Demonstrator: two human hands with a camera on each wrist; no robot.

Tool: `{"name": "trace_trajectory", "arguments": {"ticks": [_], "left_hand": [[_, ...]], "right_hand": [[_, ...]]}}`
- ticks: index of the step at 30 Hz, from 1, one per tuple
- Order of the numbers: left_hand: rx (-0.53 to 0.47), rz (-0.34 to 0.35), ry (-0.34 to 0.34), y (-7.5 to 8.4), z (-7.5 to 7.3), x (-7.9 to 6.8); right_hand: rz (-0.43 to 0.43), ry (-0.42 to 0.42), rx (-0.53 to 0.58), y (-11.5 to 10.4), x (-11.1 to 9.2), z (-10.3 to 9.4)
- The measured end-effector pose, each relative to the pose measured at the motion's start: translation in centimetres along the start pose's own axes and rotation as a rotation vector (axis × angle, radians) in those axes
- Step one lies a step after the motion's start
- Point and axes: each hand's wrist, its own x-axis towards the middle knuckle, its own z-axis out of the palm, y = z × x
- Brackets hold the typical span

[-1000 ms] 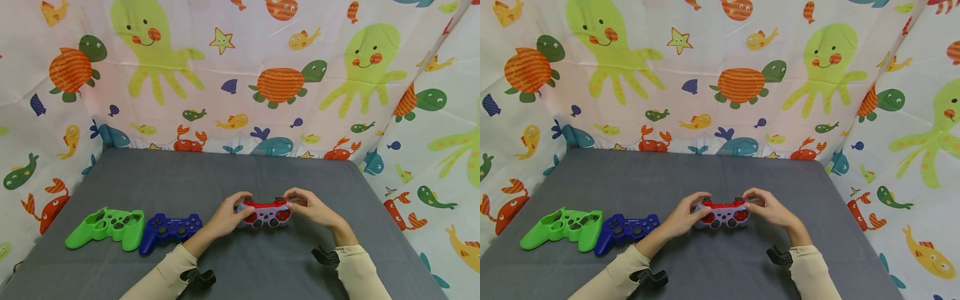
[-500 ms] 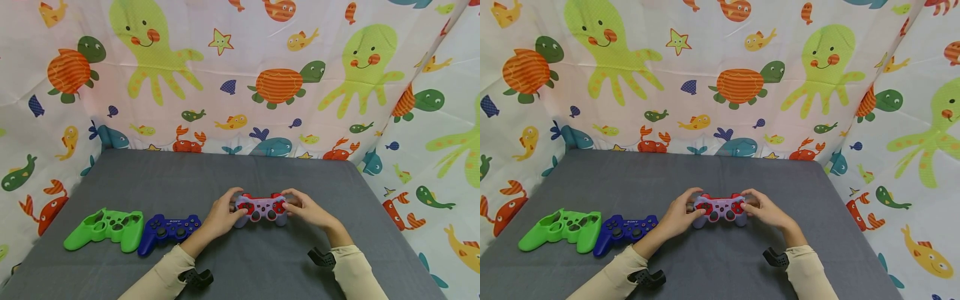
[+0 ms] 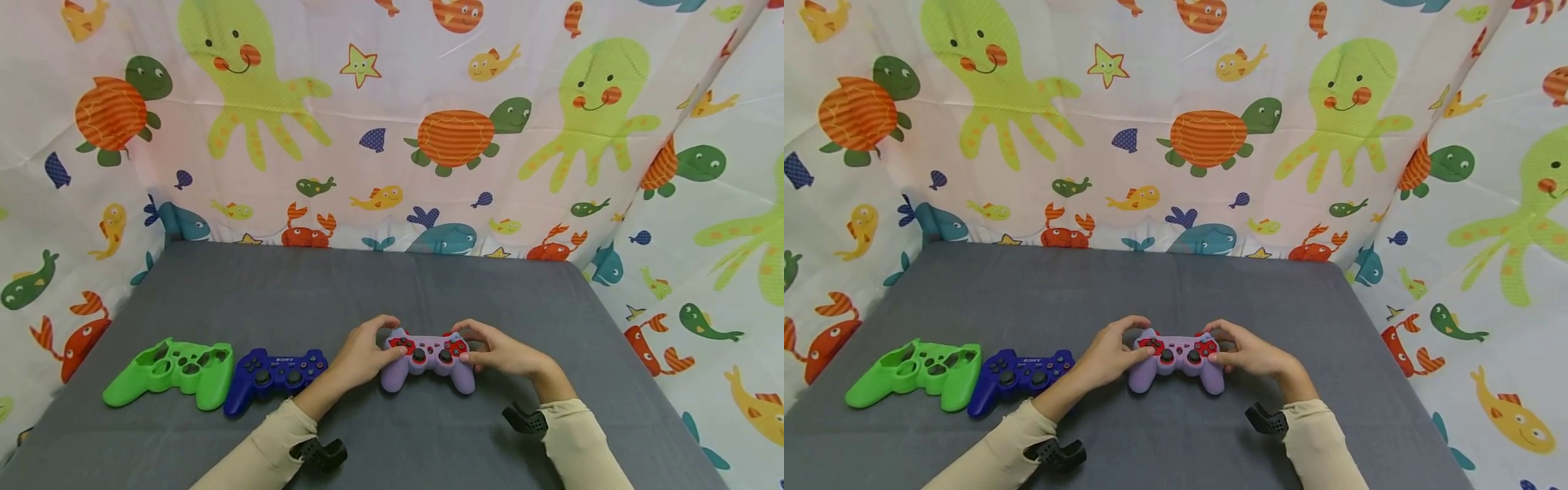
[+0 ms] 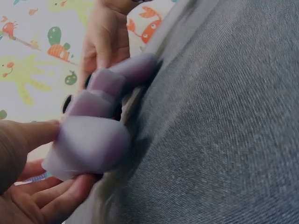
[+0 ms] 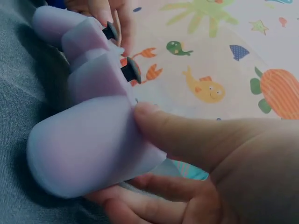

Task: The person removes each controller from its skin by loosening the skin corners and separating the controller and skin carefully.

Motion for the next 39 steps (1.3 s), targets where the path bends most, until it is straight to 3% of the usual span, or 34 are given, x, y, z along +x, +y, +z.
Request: {"name": "trace_trajectory", "arguments": {"ticks": [4, 7, 19, 28, 39], "left_hand": [[-0.003, -0.009, -0.091, 0.1, -0.1, 0.1], [-0.007, -0.031, -0.12, 0.0, -0.3, 0.1], [0.07, -0.028, -0.061, -0.4, -0.4, 0.0], [0.047, 0.007, -0.115, -0.6, -0.4, 0.1], [0.059, -0.003, -0.096, -0.7, -0.1, 0.0]], "right_hand": [[-0.023, 0.003, 0.004, 0.1, 0.1, 0.0], [-0.022, -0.003, 0.003, 0.0, 0.2, 0.1], [-0.005, 0.082, -0.146, -0.7, 0.1, 0.8], [-0.003, 0.074, -0.133, -0.4, 0.1, 0.8], [0.024, 0.089, -0.092, 0.5, 0.2, 0.5]]}}
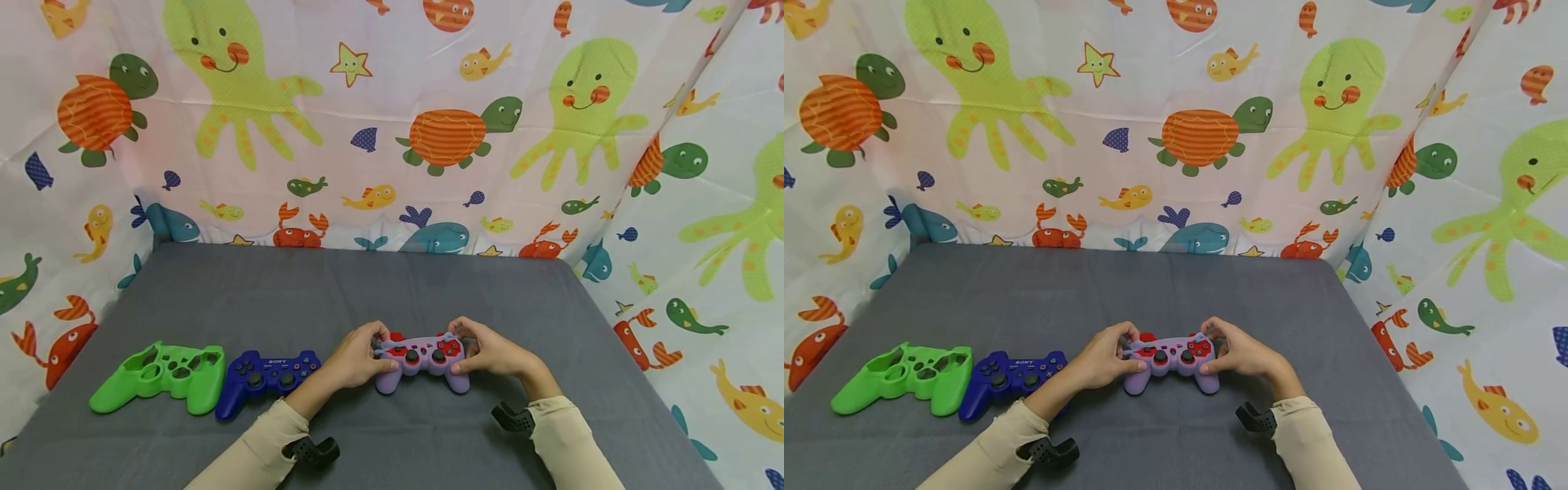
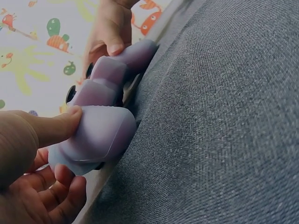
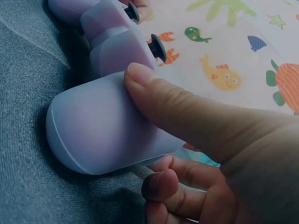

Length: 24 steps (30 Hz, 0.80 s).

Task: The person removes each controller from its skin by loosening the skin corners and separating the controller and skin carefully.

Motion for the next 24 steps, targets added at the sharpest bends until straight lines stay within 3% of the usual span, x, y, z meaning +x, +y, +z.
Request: {"name": "trace_trajectory", "arguments": {"ticks": [24], "left_hand": [[0.082, -0.03, 0.021, 0.8, 0.0, -0.4]], "right_hand": [[-0.154, -0.052, 0.088, 1.4, 0.4, 0.0]]}}
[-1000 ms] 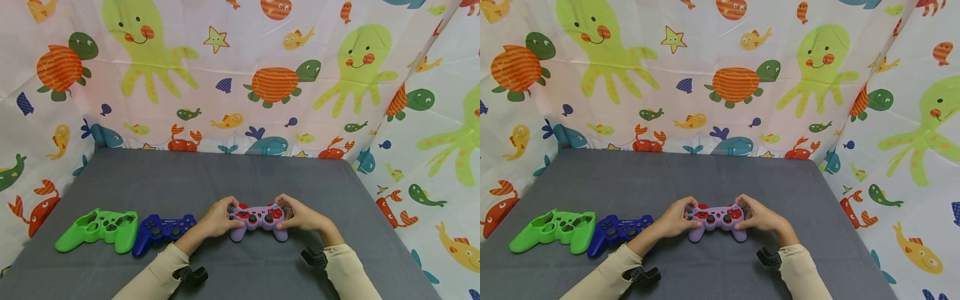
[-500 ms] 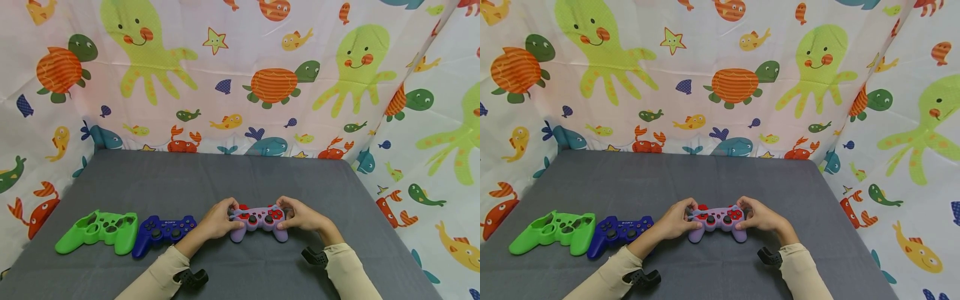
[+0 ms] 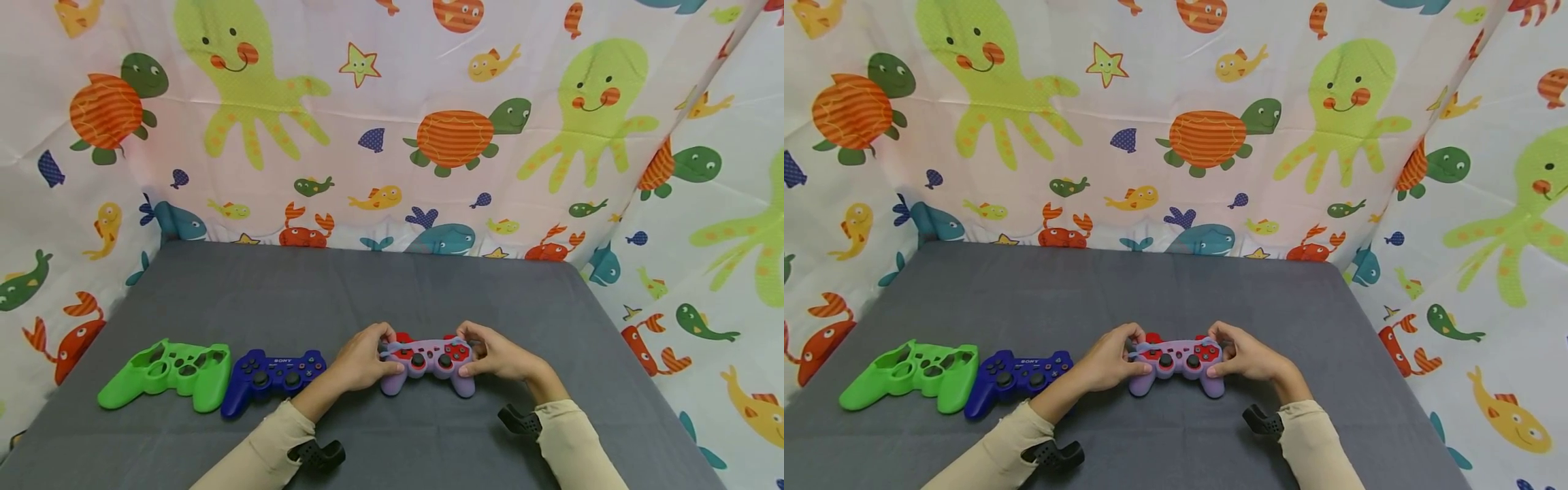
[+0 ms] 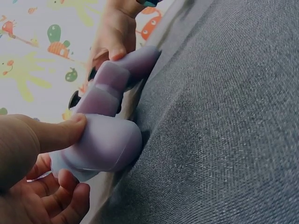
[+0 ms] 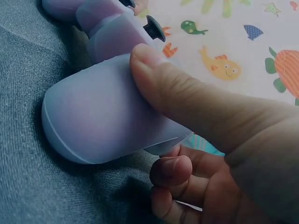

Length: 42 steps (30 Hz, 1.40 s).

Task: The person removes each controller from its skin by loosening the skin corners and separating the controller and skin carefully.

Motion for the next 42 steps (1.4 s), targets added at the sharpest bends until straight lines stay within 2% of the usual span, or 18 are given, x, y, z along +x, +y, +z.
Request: {"name": "trace_trajectory", "arguments": {"ticks": [11, 17, 23, 28, 35, 42], "left_hand": [[-0.035, -0.025, 0.013, -0.2, 0.2, 0.1], [-0.039, -0.046, 0.02, -0.1, 0.3, 0.1], [0.012, -0.042, 0.058, 0.0, 0.3, -0.1], [0.041, -0.01, 0.069, 0.2, 0.3, -0.2], [0.054, -0.007, 0.073, 0.2, 0.5, -0.3], [0.06, -0.029, 0.07, 0.1, 0.5, -0.3]], "right_hand": [[0.012, 0.047, -0.048, 0.1, 0.0, 0.1], [0.037, 0.086, -0.118, -0.7, -0.3, 0.2], [0.09, 0.134, -0.193, -1.8, -0.3, 0.4], [0.126, 0.141, -0.189, -1.9, -0.4, 0.7], [0.063, 0.183, -0.139, -1.4, -0.8, 1.1], [0.079, 0.202, -0.181, -1.5, -1.0, 1.4]]}}
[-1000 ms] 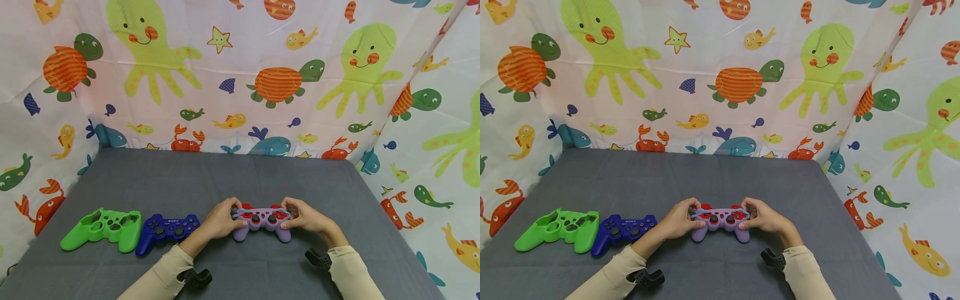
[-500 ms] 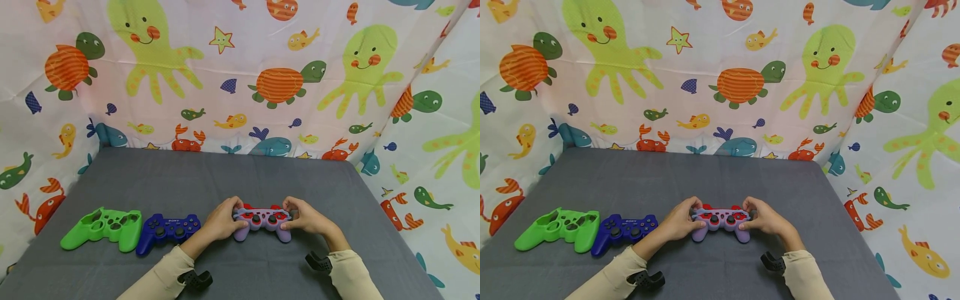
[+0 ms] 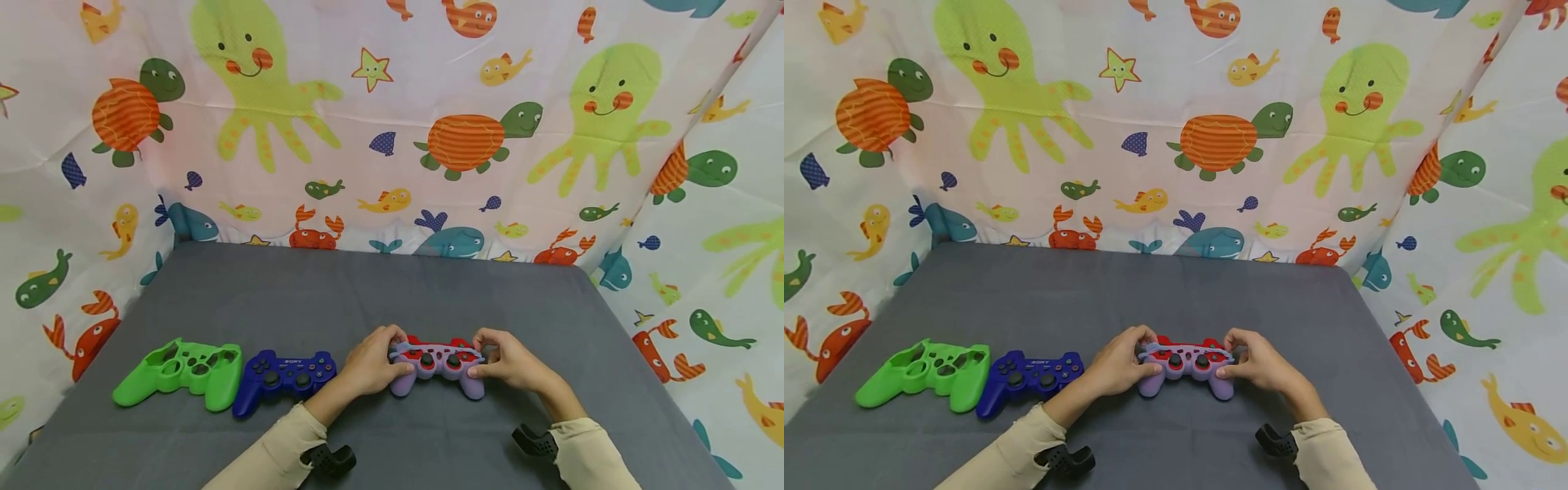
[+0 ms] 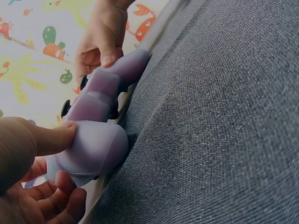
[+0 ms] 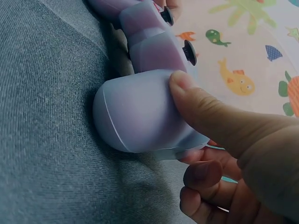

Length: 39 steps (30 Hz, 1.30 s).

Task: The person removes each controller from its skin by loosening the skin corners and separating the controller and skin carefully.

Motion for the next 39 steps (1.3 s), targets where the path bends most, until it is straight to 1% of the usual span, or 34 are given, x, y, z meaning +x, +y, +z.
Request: {"name": "trace_trajectory", "arguments": {"ticks": [5, 9, 13, 16, 20, 25, 29, 30, 33, 36, 39], "left_hand": [[0.002, -0.004, 0.006, 0.1, 0.2, 0.1], [-0.015, -0.009, -0.003, 0.1, 0.2, 0.0], [-0.045, -0.011, -0.018, 0.1, 0.2, 0.0], [-0.051, -0.021, -0.022, 0.1, 0.2, 0.1], [-0.039, -0.045, -0.012, 0.0, 0.3, 0.1], [-0.015, -0.049, 0.013, 0.3, 0.3, -0.2], [0.043, -0.018, 0.034, 0.5, 0.2, -0.3], [0.043, -0.003, 0.031, 0.6, 0.2, -0.3], [-0.011, 0.046, 0.0, 0.5, 0.5, -0.2], [-0.118, 0.066, -0.023, 0.4, 0.8, 0.1], [-0.176, 0.083, -0.003, 0.4, 1.2, 0.5]], "right_hand": [[-0.003, 0.013, -0.029, 0.0, 0.1, -0.2], [-0.004, 0.022, -0.046, 0.0, 0.3, -0.2], [-0.026, 0.023, -0.035, 0.1, 0.2, -0.2], [-0.044, 0.008, -0.019, 0.1, 0.2, -0.2], [-0.052, -0.018, -0.007, 0.0, 0.2, -0.3], [-0.038, -0.028, 0.008, 0.0, 0.4, -0.3], [-0.031, -0.029, 0.02, 0.3, 0.3, -0.2], [-0.034, -0.03, 0.023, 0.4, 0.3, -0.1], [-0.048, -0.03, 0.03, 0.5, 0.2, -0.1], [-0.061, -0.03, 0.021, 0.5, 0.2, -0.2], [-0.046, -0.047, 0.015, 0.4, 0.3, -0.3]]}}
